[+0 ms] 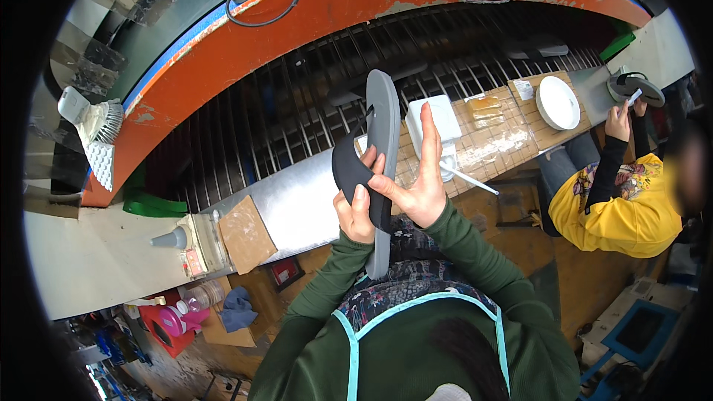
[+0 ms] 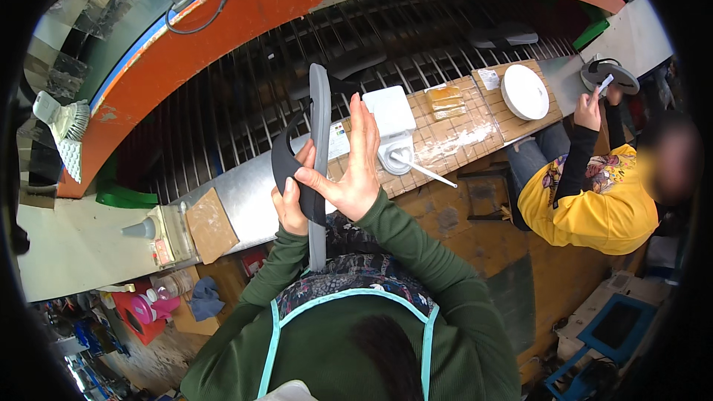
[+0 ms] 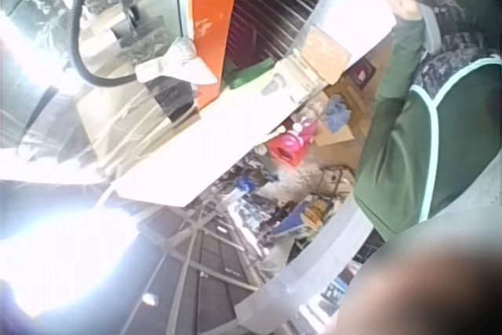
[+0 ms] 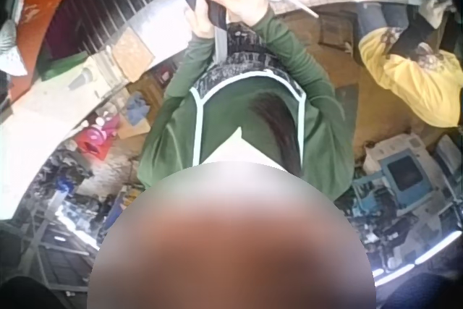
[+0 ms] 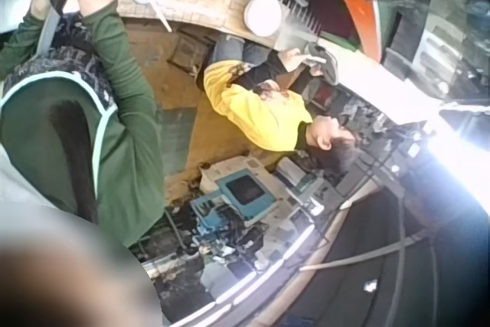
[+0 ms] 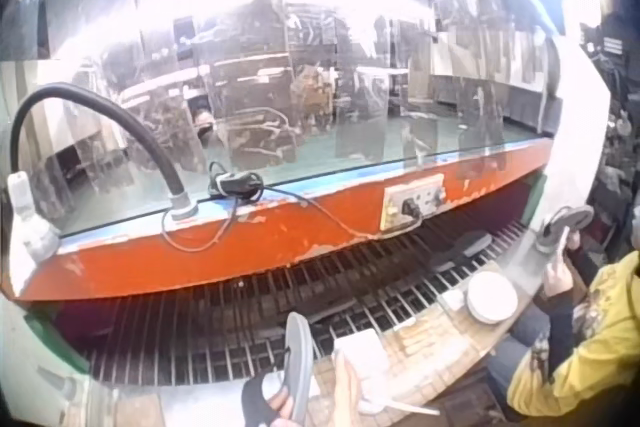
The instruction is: The person paints a gray plastic part with white paint using a small brush. They repeatedly dip the brush into a white container and apply paint to the edges and surfaces of the part while holding it in the other hand.
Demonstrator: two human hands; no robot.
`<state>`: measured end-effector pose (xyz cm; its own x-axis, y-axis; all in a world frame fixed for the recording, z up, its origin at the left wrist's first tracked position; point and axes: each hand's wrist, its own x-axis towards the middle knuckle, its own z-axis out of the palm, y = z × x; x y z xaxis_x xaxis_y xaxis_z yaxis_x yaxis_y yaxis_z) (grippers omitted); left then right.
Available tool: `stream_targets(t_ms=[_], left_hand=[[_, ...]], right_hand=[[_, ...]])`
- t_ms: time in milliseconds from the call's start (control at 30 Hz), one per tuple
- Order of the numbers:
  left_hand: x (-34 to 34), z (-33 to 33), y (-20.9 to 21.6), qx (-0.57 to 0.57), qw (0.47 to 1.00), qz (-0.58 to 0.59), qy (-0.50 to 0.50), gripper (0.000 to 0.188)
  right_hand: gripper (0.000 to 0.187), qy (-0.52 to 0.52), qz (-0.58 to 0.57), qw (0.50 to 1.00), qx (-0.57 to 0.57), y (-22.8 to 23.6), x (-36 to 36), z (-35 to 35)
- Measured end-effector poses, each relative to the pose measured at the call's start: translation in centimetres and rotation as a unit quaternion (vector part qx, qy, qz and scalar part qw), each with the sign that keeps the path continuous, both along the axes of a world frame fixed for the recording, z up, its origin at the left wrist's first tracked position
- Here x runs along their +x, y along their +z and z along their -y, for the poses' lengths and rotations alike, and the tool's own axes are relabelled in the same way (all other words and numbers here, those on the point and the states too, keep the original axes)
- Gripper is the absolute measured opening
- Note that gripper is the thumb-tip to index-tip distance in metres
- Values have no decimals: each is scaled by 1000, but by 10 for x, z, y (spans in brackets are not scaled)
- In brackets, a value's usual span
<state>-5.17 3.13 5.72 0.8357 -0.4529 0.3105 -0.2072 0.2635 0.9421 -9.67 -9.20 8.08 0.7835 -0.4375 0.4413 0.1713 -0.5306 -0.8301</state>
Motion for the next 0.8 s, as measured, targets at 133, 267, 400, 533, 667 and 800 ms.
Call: stream_targets(t_ms=[133,267,400,533,667,800], left_hand=[[-1,0,-5,-52,997,-45,-26,55],[-1,-6,-6,-20,998,-53,-18,59],[-5,-5,-8,-70,991,-113,-25,60],[-6,-6,-13,-105,985,-132,-28,62],[-2,-12,-23,-68,985,-156,-37,70],[4,-17,-32,-71,979,-180,-61,73]], right_hand=[[119,-3,10,1000,17,-3,4,-1],[118,-13,28,998,47,-1,9,1],[114,-22,32,999,26,3,12,7],[112,-33,60,997,20,9,18,13],[109,-40,75,996,33,14,23,19],[105,-40,89,994,54,20,28,28]])
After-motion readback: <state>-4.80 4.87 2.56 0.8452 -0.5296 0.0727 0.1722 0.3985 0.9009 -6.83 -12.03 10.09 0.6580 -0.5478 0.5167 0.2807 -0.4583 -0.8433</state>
